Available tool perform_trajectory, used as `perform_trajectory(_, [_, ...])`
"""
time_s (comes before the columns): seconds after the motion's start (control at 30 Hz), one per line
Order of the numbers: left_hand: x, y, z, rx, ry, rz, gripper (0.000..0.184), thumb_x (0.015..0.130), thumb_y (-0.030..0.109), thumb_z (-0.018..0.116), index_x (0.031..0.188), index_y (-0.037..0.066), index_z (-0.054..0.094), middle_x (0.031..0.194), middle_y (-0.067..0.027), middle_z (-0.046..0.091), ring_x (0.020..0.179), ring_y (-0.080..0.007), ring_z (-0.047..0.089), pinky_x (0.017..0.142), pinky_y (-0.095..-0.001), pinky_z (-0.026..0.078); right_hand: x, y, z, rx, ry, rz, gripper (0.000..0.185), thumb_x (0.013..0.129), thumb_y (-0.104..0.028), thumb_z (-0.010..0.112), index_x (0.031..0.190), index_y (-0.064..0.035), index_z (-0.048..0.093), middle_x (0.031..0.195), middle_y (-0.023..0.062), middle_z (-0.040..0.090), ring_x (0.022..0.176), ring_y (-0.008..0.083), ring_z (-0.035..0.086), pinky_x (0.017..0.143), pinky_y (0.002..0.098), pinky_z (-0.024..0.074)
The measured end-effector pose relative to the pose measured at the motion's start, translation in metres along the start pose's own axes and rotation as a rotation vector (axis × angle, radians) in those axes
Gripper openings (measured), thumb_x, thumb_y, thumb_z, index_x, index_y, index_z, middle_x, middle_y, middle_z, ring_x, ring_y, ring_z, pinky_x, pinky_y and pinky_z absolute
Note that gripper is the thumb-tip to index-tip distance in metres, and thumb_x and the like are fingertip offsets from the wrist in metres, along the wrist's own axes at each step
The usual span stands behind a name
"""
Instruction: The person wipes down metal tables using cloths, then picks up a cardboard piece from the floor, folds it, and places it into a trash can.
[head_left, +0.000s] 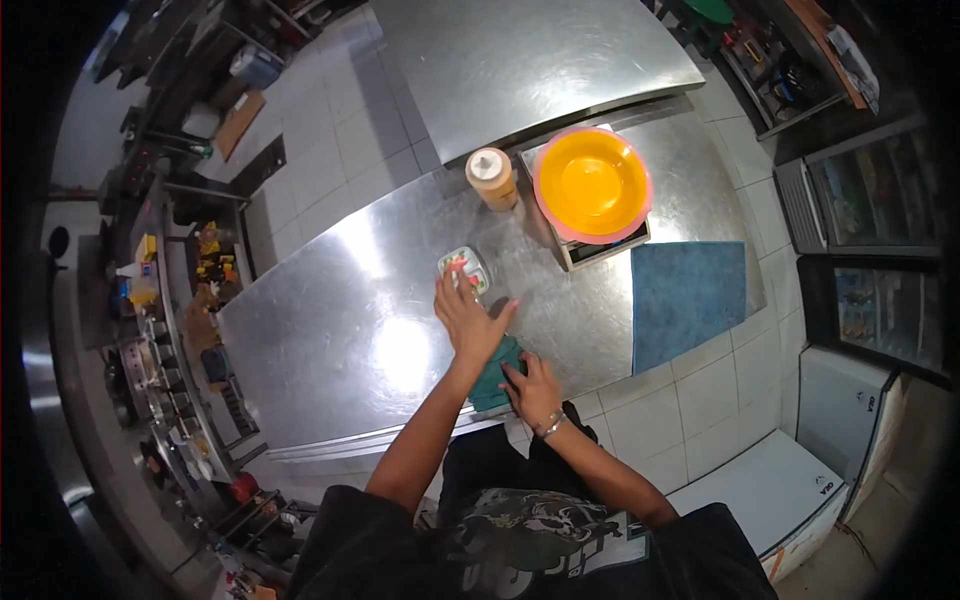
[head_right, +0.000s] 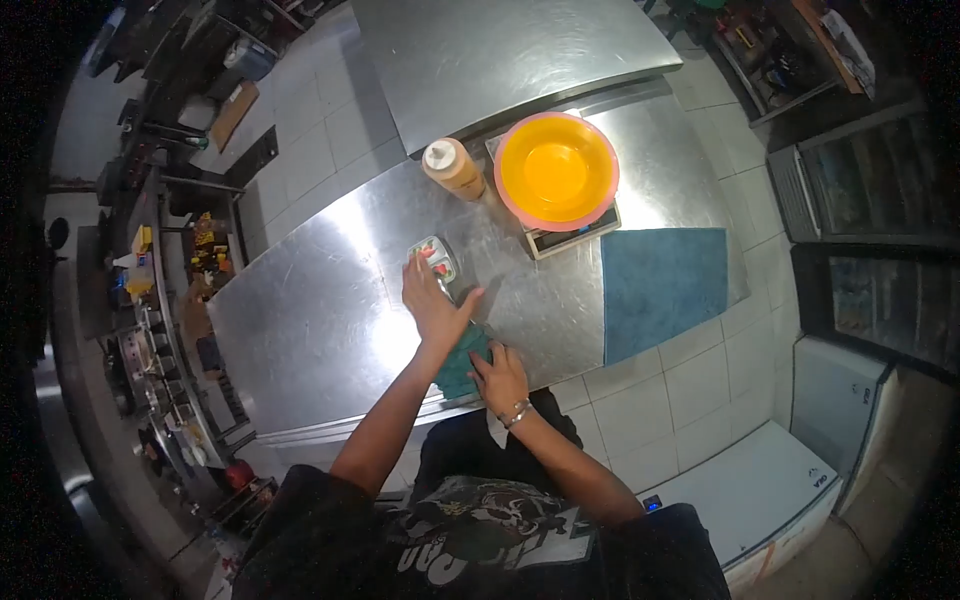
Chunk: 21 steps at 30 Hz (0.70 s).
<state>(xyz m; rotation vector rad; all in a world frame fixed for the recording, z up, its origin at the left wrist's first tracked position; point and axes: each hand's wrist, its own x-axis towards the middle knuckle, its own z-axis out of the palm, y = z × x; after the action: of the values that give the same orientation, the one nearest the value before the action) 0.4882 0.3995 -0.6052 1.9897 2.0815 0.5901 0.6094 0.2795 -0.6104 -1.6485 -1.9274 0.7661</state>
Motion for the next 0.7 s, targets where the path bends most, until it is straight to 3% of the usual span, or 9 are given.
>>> perform_trajectory(0.13, [0.023,-0.016,0.039,0.154,0.040,-0.003,0.088,0.087,0.040,0.065,0.149,-0.002,0.019,0.145,-0.0252,0.033,0.134,-0.0427,0.030,0.110,-0.0508,0.023,-0.011,0.030,0.017,0.018,-0.029,0.036,0.023,0.074,-0.003,0.069,0.096,-0.0052,0.067,0.107,0.0136,0.056,0.092,0.0321,0.056,0.074,0.0395,0.0497])
perform_trajectory(0.2, [0.031,-0.032,0.042,0.103,0.016,-0.022,0.087,0.087,0.039,0.064,0.149,-0.002,0.020,0.145,-0.0254,0.033,0.134,-0.0428,0.030,0.109,-0.0516,0.023,-0.012,0.049,-0.001,-0.025,-0.046,0.262,0.028,0.072,0.004,0.064,0.098,-0.0050,0.066,0.112,0.0155,0.054,0.095,0.0350,0.055,0.078,0.0440,0.0483])
perform_trajectory(0.23, [0.033,-0.040,0.041,0.065,-0.010,-0.031,0.086,0.087,0.039,0.064,0.149,-0.002,0.020,0.146,-0.0256,0.032,0.134,-0.0429,0.030,0.109,-0.0524,0.024,-0.011,0.049,-0.009,-0.029,-0.055,0.249,0.028,0.072,0.004,0.064,0.098,-0.0050,0.066,0.112,0.0155,0.054,0.095,0.0350,0.055,0.078,0.0440,0.0483])
perform_trajectory(0.3, [0.032,-0.052,0.034,0.064,0.006,0.000,0.083,0.088,0.038,0.063,0.148,-0.002,0.022,0.145,-0.0245,0.033,0.133,-0.0430,0.031,0.109,-0.0531,0.025,0.002,0.020,-0.042,-0.275,0.151,0.191,0.040,0.073,0.005,0.063,0.111,-0.0062,0.063,0.122,0.0188,0.053,0.109,0.0394,0.052,0.090,0.0467,0.0459])
perform_trajectory(0.33, [0.031,-0.057,0.031,0.061,0.012,0.048,0.081,0.088,0.038,0.063,0.148,-0.001,0.025,0.145,-0.0235,0.034,0.132,-0.0431,0.032,0.108,-0.0538,0.026,0.003,0.016,-0.036,-0.273,0.146,0.184,0.040,0.073,0.005,0.063,0.111,-0.0062,0.063,0.122,0.0188,0.053,0.109,0.0394,0.052,0.090,0.0467,0.0459])
perform_trajectory(0.4, [0.032,-0.058,0.023,0.061,0.037,0.070,0.082,0.087,0.037,0.064,0.148,-0.001,0.025,0.145,-0.0237,0.034,0.132,-0.0430,0.032,0.108,-0.0540,0.026,0.000,0.003,-0.024,-0.070,-0.010,-0.016,0.045,0.083,-0.008,0.059,0.128,-0.0073,0.056,0.140,0.0224,0.044,0.129,0.0439,0.040,0.106,0.0518,0.0345])
perform_trajectory(0.43, [0.033,-0.059,0.019,0.062,0.060,0.101,0.083,0.086,0.037,0.065,0.147,-0.001,0.025,0.145,-0.0240,0.034,0.132,-0.0430,0.032,0.108,-0.0543,0.026,0.003,-0.002,-0.016,-0.222,-0.183,-0.008,0.055,0.090,-0.016,0.056,0.143,-0.0089,0.042,0.150,0.0216,0.033,0.140,0.0424,0.026,0.111,0.0555,0.0251])
perform_trajectory(0.57, [0.040,-0.060,0.008,0.014,0.124,0.057,0.089,0.083,0.040,0.068,0.148,-0.002,0.023,0.145,-0.0244,0.034,0.133,-0.0433,0.031,0.108,-0.0540,0.026,0.051,0.023,0.010,-0.346,-0.157,-0.007,0.056,0.092,-0.021,0.053,0.145,-0.0079,0.038,0.153,0.0174,0.029,0.142,0.0391,0.025,0.114,0.0562,0.0187])
perform_trajectory(0.7, [0.021,-0.074,-0.011,-0.118,0.172,-0.203,0.104,0.076,0.046,0.074,0.149,-0.002,0.018,0.144,-0.0256,0.035,0.132,-0.0430,0.033,0.109,-0.0507,0.027,0.110,0.027,0.020,-0.349,-0.030,0.019,0.060,0.089,-0.015,0.054,0.146,-0.0080,0.037,0.154,0.0162,0.029,0.142,0.0380,0.024,0.115,0.0539,0.0146])
